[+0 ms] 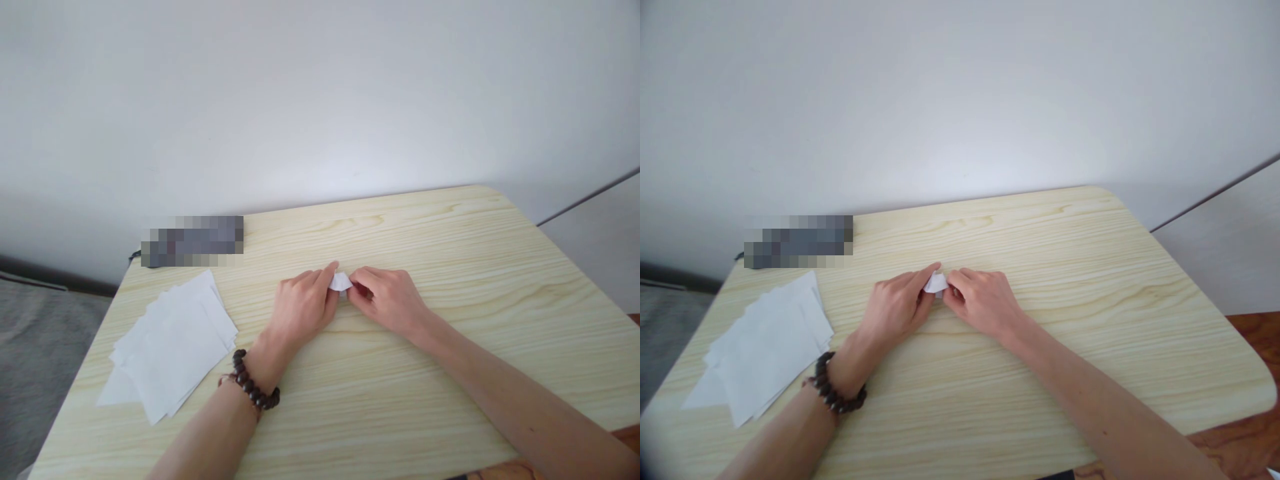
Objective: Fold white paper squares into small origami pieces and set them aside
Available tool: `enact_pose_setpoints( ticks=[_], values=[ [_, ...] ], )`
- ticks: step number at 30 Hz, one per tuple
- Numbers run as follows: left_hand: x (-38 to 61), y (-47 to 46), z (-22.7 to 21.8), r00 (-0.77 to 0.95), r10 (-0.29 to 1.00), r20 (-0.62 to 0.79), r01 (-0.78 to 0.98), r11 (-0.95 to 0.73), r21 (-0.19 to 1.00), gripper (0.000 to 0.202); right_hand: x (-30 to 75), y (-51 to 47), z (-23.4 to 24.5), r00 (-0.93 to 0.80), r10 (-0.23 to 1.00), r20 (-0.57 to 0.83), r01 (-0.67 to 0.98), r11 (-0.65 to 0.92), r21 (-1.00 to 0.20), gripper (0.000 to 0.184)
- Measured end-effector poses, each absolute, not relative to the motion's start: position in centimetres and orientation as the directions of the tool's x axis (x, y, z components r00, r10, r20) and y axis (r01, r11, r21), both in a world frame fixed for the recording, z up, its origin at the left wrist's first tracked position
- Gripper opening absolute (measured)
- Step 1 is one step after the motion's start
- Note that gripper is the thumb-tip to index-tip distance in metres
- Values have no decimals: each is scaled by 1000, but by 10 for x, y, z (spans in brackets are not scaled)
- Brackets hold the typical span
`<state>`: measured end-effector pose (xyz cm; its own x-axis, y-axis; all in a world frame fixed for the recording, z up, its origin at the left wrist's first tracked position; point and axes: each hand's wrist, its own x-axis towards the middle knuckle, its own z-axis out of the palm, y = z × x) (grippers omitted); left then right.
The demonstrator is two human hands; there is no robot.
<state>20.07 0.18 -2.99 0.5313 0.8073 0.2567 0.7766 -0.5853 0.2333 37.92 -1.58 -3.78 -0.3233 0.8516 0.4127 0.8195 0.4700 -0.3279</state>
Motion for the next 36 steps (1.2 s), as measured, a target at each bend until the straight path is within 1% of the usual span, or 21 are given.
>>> enact_pose_setpoints(
  ticks=[2, 4, 7, 11, 17, 21, 23, 27, 29, 32, 36],
  values=[
    [200, 2, -31, 556, 786, 270, 758, -613, 223, 39, 378, -16, -37, -316, 851, 420, 822, 466, -326, 18],
    [200, 2, -31, 556, 782, 280, 754, -617, 226, 38, 378, -17, -37, -307, 848, 432, 819, 467, -333, 19],
    [202, 1, -29, 520, 809, 272, 776, -581, 246, 30, 378, -17, -38, -293, 839, 458, 814, 470, -341, 19],
    [204, 0, -27, 467, 855, 225, 818, -514, 256, 22, 378, -16, -38, -283, 826, 488, 817, 474, -328, 19],
    [205, -1, -27, 429, 882, 193, 850, -467, 243, 23, 378, -16, -38, -298, 816, 496, 824, 482, -298, 19],
    [205, -2, -28, 397, 894, 210, 860, -442, 255, 23, 378, -16, -38, -355, 778, 518, 806, 535, -252, 22],
    [204, -1, -29, 408, 888, 210, 851, -453, 264, 22, 379, -16, -38, -371, 766, 525, 797, 552, -243, 23],
    [201, 1, -29, 496, 843, 209, 796, -538, 280, 21, 379, -16, -38, -363, 763, 534, 796, 552, -248, 21],
    [202, 1, -29, 514, 830, 218, 787, -557, 266, 23, 378, -16, -38, -338, 775, 534, 809, 530, -256, 19],
    [204, -1, -30, 495, 838, 229, 809, -541, 232, 31, 376, -17, -38, -294, 788, 542, 839, 484, -249, 19],
    [204, -2, -32, 472, 848, 240, 824, -522, 222, 39, 375, -17, -38, -277, 783, 557, 849, 471, -239, 19]
  ],
)
